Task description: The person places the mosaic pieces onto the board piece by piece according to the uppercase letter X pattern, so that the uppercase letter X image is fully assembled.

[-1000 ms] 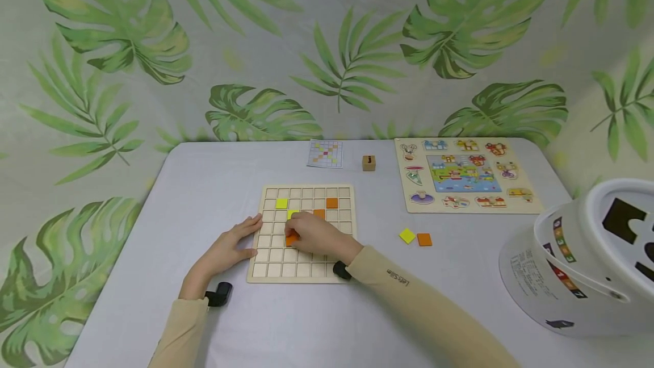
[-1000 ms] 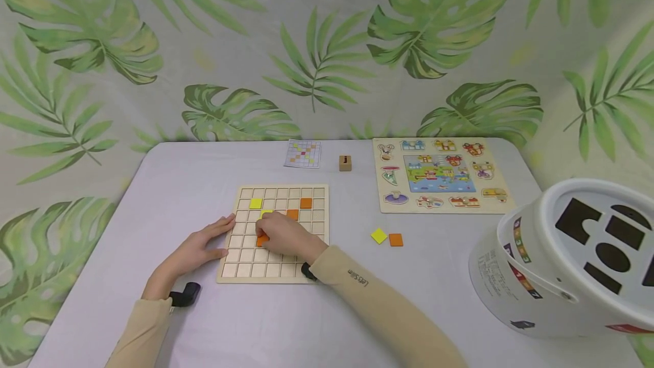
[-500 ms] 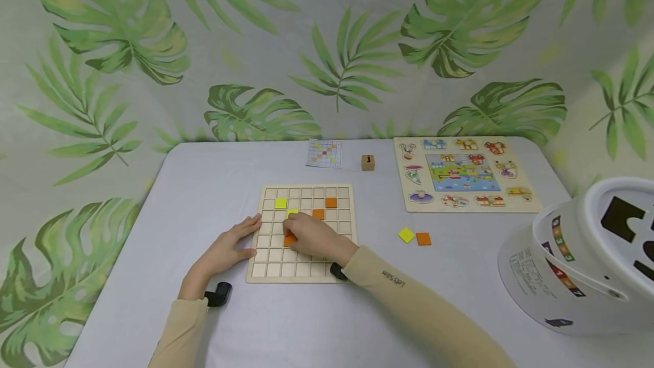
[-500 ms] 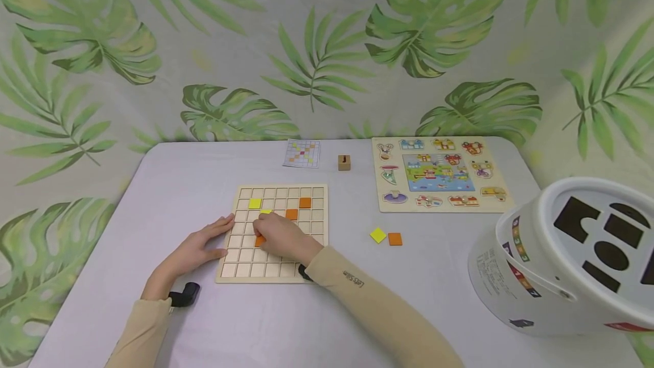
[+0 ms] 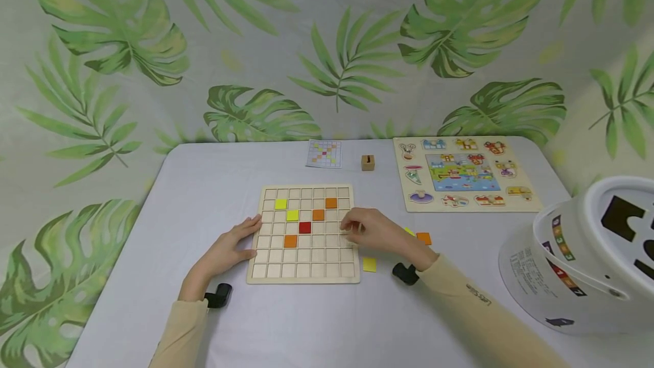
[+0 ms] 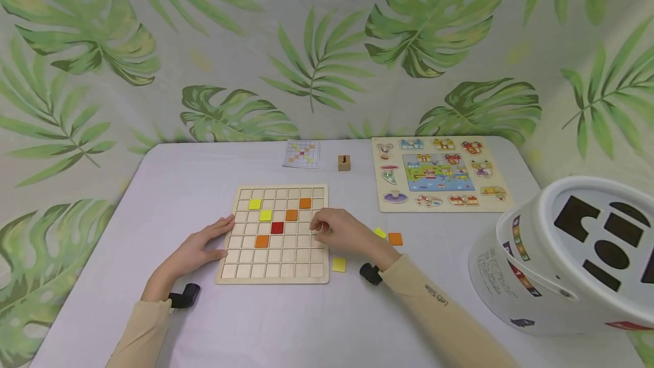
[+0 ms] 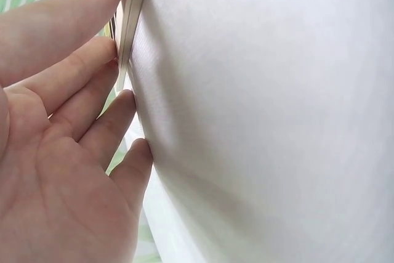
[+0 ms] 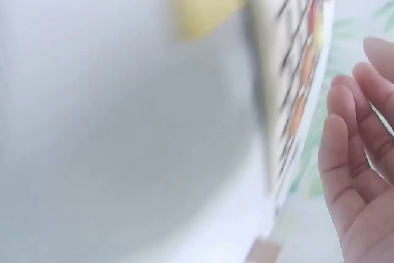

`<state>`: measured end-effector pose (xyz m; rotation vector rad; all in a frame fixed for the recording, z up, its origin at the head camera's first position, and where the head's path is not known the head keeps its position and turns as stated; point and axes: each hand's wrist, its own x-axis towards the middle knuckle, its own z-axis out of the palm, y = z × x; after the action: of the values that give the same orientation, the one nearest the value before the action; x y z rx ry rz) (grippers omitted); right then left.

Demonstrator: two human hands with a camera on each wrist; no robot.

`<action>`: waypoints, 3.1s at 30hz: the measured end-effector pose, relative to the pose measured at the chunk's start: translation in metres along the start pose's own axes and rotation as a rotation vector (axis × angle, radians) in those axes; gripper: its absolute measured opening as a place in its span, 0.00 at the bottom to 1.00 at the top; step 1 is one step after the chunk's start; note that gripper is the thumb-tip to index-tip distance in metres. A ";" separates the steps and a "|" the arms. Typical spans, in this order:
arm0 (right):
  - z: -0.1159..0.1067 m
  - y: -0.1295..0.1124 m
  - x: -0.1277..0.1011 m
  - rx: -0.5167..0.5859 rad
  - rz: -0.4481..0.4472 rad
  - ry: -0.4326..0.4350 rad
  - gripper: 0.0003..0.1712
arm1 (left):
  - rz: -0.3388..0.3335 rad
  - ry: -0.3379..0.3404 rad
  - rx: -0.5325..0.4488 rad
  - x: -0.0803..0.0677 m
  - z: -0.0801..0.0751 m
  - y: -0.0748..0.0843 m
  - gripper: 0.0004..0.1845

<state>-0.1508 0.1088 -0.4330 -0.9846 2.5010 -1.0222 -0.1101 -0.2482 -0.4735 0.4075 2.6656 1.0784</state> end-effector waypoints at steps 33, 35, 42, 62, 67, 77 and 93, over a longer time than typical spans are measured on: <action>0.009 0.014 -0.034 -0.051 -0.014 0.004 0.12 | 0.039 -0.012 0.029 -0.001 0.001 0.002 0.37; 0.012 0.010 -0.025 -0.045 -0.013 -0.008 0.12 | 0.055 -0.010 0.030 -0.002 0.002 0.002 0.37; 0.026 -0.002 0.008 -0.027 -0.054 -0.016 0.11 | 0.068 -0.012 0.028 -0.002 0.004 0.003 0.37; 0.036 -0.013 0.029 -0.103 0.038 -0.027 0.11 | 0.067 -0.008 -0.003 -0.002 0.005 0.001 0.36; 0.010 0.003 -0.002 0.000 0.110 0.040 0.11 | 0.054 -0.007 -0.009 -0.001 0.006 0.002 0.36; -0.037 0.060 -0.084 -0.071 0.156 0.198 0.13 | 0.055 -0.011 -0.016 -0.002 0.004 0.002 0.36; -0.042 0.085 -0.117 -0.133 0.244 0.189 0.15 | 0.048 -0.008 -0.034 -0.004 0.003 0.006 0.36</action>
<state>-0.1261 0.2545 -0.4632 -0.6188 2.7894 -0.9213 -0.1040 -0.2434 -0.4708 0.4708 2.6395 1.1322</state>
